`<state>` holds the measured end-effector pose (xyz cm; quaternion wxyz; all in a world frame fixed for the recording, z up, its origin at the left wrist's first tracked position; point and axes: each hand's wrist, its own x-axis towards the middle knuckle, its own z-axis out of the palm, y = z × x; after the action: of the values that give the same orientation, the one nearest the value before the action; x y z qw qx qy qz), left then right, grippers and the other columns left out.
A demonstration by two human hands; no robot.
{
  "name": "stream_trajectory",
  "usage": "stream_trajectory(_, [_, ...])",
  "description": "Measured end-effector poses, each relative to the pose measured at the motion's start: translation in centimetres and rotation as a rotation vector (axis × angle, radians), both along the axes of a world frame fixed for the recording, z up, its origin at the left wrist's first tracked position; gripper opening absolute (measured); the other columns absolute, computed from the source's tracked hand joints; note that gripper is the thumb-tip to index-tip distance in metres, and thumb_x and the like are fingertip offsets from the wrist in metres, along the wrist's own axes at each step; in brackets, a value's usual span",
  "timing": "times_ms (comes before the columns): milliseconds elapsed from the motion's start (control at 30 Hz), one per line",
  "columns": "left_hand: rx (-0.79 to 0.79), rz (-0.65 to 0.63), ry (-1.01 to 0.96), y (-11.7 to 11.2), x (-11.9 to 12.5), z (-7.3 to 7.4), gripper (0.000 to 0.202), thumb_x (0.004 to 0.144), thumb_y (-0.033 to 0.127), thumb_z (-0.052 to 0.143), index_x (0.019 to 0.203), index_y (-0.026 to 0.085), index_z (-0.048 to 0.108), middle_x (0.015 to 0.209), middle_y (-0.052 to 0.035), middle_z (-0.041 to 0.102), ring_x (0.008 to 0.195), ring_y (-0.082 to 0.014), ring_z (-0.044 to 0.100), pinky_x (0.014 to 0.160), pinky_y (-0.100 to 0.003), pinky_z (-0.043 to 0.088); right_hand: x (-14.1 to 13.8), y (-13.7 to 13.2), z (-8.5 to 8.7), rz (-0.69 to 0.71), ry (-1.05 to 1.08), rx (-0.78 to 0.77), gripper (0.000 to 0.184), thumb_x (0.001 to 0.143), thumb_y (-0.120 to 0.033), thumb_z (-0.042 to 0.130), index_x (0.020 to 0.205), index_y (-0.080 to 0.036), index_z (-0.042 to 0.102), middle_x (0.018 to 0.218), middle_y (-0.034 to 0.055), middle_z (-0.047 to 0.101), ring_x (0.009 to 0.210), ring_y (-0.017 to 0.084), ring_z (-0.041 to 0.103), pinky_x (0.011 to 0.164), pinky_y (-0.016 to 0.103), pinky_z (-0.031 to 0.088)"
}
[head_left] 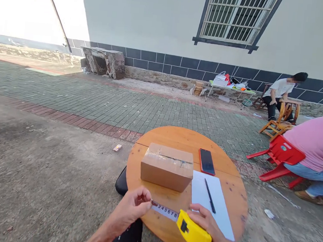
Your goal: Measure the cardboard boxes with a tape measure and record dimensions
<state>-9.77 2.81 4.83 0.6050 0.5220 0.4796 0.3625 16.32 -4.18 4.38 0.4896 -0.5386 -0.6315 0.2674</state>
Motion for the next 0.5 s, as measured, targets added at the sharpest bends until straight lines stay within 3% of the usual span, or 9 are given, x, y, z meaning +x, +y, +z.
stream_trajectory(67, [0.067, 0.087, 0.063, -1.5, 0.2, -2.4, 0.022, 0.068, 0.039, 0.062, 0.070, 0.021, 0.051, 0.087, -0.0054, 0.062, 0.085, -0.0225, 0.059, 0.073, -0.030, 0.045, 0.2, 0.6, -1.6, 0.085, -0.024, -0.081, 0.032, 0.073, -0.029, 0.068, 0.104, -0.027, 0.074, 0.141, 0.0125, 0.052, 0.122, 0.031, 0.060, 0.098, 0.038, 0.051])
stream_trajectory(133, [0.147, 0.204, 0.163, -1.8, 0.5, -3.8, 0.018, 0.068, 0.038, 0.059, 0.069, 0.020, 0.054, 0.114, -0.0128, 0.060, 0.109, -0.0300, 0.056, 0.087, -0.037, 0.045, 0.1, 1.5, -3.4, 0.100, -0.052, -0.113, 0.035, 0.069, -0.024, 0.069, 0.104, -0.026, 0.075, 0.152, 0.0111, 0.040, 0.133, 0.033, 0.049, 0.109, 0.045, 0.041])
stream_trajectory(200, [0.216, 0.311, 0.248, -1.2, 0.7, -4.6, 0.016, 0.068, 0.036, 0.058, 0.069, 0.020, 0.056, 0.140, -0.0154, 0.047, 0.132, -0.0355, 0.041, 0.104, -0.044, 0.036, -0.3, 2.5, -5.2, 0.062, -0.058, -0.121, 0.039, 0.067, -0.020, 0.068, 0.105, -0.024, 0.075, 0.157, 0.0102, 0.032, 0.140, 0.034, 0.039, 0.113, 0.049, 0.033])
stream_trajectory(267, [0.275, 0.372, 0.294, 0.2, 0.8, -5.0, 0.014, 0.069, 0.034, 0.057, 0.069, 0.020, 0.057, 0.152, -0.0137, 0.035, 0.142, -0.0367, 0.027, 0.113, -0.048, 0.022, -0.9, 3.6, -6.6, 0.022, -0.075, -0.125, 0.042, 0.065, -0.018, 0.067, 0.106, -0.024, 0.074, 0.157, 0.0104, 0.031, 0.142, 0.034, 0.036, 0.115, 0.050, 0.030])
stream_trajectory(367, [0.314, 0.344, 0.295, 2.4, 0.7, -5.2, 0.013, 0.068, 0.033, 0.055, 0.068, 0.020, 0.058, 0.147, -0.0139, 0.041, 0.142, -0.0353, 0.029, 0.114, -0.046, 0.023, -1.3, 5.2, -7.0, 0.019, -0.103, -0.127, 0.042, 0.062, -0.017, 0.068, 0.103, -0.022, 0.076, 0.155, 0.0126, 0.035, 0.141, 0.037, 0.036, 0.115, 0.053, 0.028])
stream_trajectory(500, [0.294, 0.286, 0.290, 3.7, 0.9, -4.2, 0.018, 0.069, 0.037, 0.053, 0.064, 0.021, 0.057, 0.112, -0.0112, 0.060, 0.121, -0.0316, 0.052, 0.106, -0.042, 0.035, -0.9, 6.0, -4.3, 0.069, -0.089, -0.171, 0.040, 0.062, -0.020, 0.067, 0.101, -0.020, 0.076, 0.152, 0.0146, 0.039, 0.137, 0.036, 0.043, 0.112, 0.050, 0.035])
